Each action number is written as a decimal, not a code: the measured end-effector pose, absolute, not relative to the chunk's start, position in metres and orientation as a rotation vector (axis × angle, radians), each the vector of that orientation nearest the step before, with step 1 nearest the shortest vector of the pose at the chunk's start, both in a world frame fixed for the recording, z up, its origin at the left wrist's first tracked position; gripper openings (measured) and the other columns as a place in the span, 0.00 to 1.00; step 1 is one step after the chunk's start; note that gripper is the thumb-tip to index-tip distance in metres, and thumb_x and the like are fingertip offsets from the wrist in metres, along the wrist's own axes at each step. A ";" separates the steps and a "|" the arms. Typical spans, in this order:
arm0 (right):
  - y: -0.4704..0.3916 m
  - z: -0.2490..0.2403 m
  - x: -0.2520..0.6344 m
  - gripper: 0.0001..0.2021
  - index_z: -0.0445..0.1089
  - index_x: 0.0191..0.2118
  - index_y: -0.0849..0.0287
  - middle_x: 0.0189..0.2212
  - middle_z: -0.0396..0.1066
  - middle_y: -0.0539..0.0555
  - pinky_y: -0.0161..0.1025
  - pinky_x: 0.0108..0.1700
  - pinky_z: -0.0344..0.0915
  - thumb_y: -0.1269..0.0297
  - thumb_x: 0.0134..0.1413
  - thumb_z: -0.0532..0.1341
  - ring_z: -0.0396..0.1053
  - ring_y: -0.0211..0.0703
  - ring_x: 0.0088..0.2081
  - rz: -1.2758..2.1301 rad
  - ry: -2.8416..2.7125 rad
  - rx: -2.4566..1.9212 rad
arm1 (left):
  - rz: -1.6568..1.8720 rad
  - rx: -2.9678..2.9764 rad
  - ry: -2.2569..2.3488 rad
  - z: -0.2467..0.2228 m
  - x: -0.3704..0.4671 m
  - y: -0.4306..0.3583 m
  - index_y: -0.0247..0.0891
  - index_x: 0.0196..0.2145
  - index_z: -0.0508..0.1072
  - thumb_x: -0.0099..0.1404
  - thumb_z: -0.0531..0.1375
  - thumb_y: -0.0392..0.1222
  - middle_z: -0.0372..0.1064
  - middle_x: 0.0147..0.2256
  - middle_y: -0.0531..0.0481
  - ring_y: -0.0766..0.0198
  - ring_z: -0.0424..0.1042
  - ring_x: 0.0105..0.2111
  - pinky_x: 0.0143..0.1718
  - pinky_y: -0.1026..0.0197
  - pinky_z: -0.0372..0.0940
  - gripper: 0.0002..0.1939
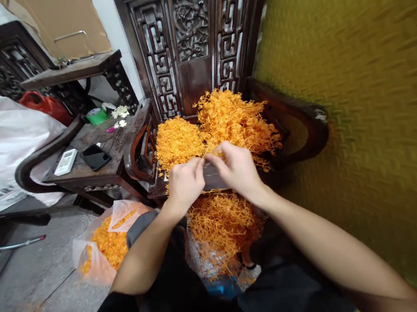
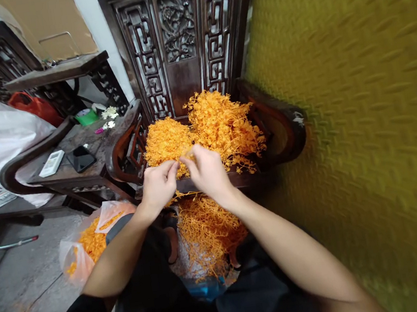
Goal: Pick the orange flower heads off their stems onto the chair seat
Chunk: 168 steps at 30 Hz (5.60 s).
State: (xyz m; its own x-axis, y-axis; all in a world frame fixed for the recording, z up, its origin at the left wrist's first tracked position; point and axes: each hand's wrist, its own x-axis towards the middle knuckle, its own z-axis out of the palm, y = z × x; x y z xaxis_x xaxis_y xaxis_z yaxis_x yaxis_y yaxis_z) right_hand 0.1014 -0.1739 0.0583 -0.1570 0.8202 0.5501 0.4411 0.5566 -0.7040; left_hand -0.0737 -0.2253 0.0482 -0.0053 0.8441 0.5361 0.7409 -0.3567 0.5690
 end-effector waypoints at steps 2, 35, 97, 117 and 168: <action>-0.157 0.063 0.120 0.16 0.64 0.29 0.54 0.25 0.71 0.52 0.40 0.27 0.59 0.51 0.62 0.63 0.63 0.40 0.23 0.571 -1.482 -1.045 | 1.406 1.899 1.652 0.053 -0.080 -0.230 0.38 0.22 0.74 0.71 0.59 0.47 0.61 0.16 0.54 0.67 0.58 0.18 0.25 0.61 0.51 0.20; -0.154 0.086 0.130 0.25 0.76 0.51 0.58 0.19 0.58 0.43 0.34 0.20 0.44 0.43 0.57 0.68 0.51 0.31 0.18 1.386 -1.543 -0.707 | 1.070 1.316 0.961 0.050 -0.073 -0.233 0.35 0.34 0.78 0.71 0.62 0.53 0.59 0.13 0.59 0.74 0.53 0.15 0.24 0.65 0.48 0.18; -0.167 0.061 0.126 0.15 0.80 0.40 0.55 0.28 0.73 0.54 0.40 0.29 0.65 0.48 0.63 0.65 0.69 0.41 0.28 0.530 -1.592 -0.894 | 1.442 0.930 0.916 0.061 -0.076 -0.221 0.34 0.36 0.68 0.52 0.76 0.42 0.81 0.41 0.42 0.66 0.79 0.28 0.24 0.67 0.64 0.22; -0.171 0.064 0.102 0.20 0.68 0.31 0.56 0.18 0.59 0.44 0.35 0.21 0.45 0.46 0.52 0.72 0.53 0.32 0.19 1.337 -1.238 -0.807 | 1.014 1.621 1.590 0.055 -0.101 -0.230 0.36 0.21 0.73 0.62 0.67 0.61 0.68 0.17 0.52 0.68 0.62 0.19 0.25 0.64 0.56 0.25; -0.179 0.060 0.087 0.11 0.72 0.36 0.58 0.34 0.75 0.53 0.42 0.43 0.65 0.57 0.67 0.62 0.72 0.44 0.37 0.643 -1.964 -0.789 | 1.218 1.361 1.089 0.044 -0.086 -0.208 0.35 0.27 0.69 0.67 0.61 0.63 0.61 0.20 0.56 0.73 0.58 0.18 0.20 0.67 0.51 0.26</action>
State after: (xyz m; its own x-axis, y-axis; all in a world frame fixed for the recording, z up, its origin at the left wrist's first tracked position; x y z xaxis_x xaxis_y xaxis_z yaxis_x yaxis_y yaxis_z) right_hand 0.0870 -0.1790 0.0603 -0.3949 0.7392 0.5456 0.2736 0.6616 -0.6982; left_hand -0.0863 -0.2079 0.0439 0.0983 0.9873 0.1250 0.0136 -0.1270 0.9918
